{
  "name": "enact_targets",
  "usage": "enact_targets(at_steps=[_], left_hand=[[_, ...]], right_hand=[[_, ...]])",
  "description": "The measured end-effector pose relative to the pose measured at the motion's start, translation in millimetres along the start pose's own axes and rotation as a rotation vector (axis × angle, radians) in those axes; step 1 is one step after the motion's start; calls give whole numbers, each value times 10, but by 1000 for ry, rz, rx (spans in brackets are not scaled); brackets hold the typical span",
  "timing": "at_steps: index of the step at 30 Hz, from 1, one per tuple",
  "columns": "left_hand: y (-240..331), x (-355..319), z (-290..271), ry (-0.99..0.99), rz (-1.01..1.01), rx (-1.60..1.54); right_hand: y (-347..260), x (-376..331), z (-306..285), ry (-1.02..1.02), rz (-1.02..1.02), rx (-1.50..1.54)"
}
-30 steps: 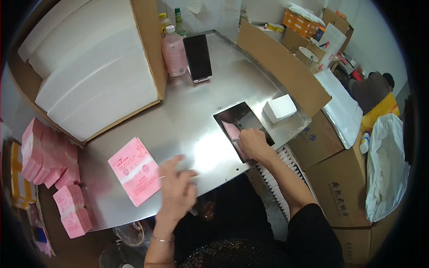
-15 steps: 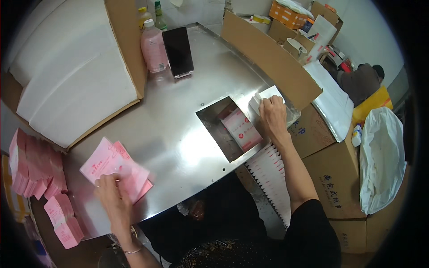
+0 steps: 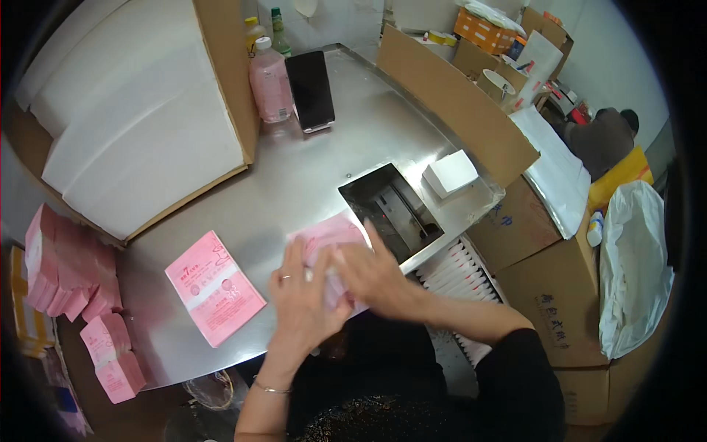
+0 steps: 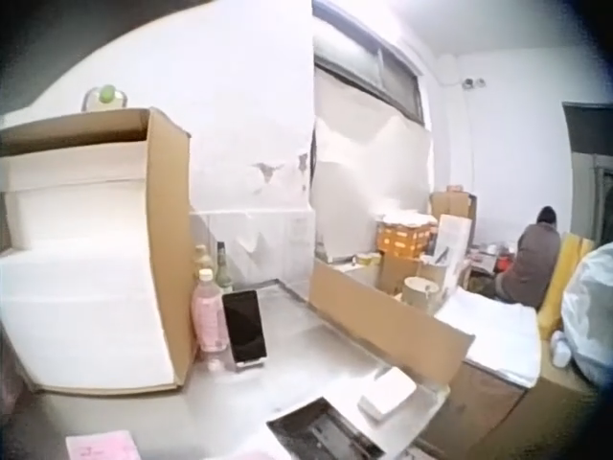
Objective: Feeding pink envelopes and small boxes into a packaging machine slot.
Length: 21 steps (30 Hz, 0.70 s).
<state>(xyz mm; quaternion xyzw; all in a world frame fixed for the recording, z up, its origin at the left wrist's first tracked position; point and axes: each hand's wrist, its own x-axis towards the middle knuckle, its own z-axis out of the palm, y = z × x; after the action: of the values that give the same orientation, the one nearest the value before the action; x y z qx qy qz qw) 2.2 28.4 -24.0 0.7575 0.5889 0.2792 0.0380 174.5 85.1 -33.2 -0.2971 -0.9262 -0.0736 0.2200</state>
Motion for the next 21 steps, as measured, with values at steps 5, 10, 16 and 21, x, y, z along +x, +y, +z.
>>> enact_targets(at_steps=[5, 10, 16, 21], left_hand=[[-2, 65, 124, 160, -117, 77], [24, 43, -64, 17, -63, 254], [103, 170, -44, 10, -57, 226], [4, 139, -85, 93, 55, 248]], right_hand=[[-146, 297, 61, -33, 26, 191], [835, -72, -282, 214, 529, -276], [1648, -433, -245, 184, 653, -415], [1630, -395, -215, 306, 627, -283]])
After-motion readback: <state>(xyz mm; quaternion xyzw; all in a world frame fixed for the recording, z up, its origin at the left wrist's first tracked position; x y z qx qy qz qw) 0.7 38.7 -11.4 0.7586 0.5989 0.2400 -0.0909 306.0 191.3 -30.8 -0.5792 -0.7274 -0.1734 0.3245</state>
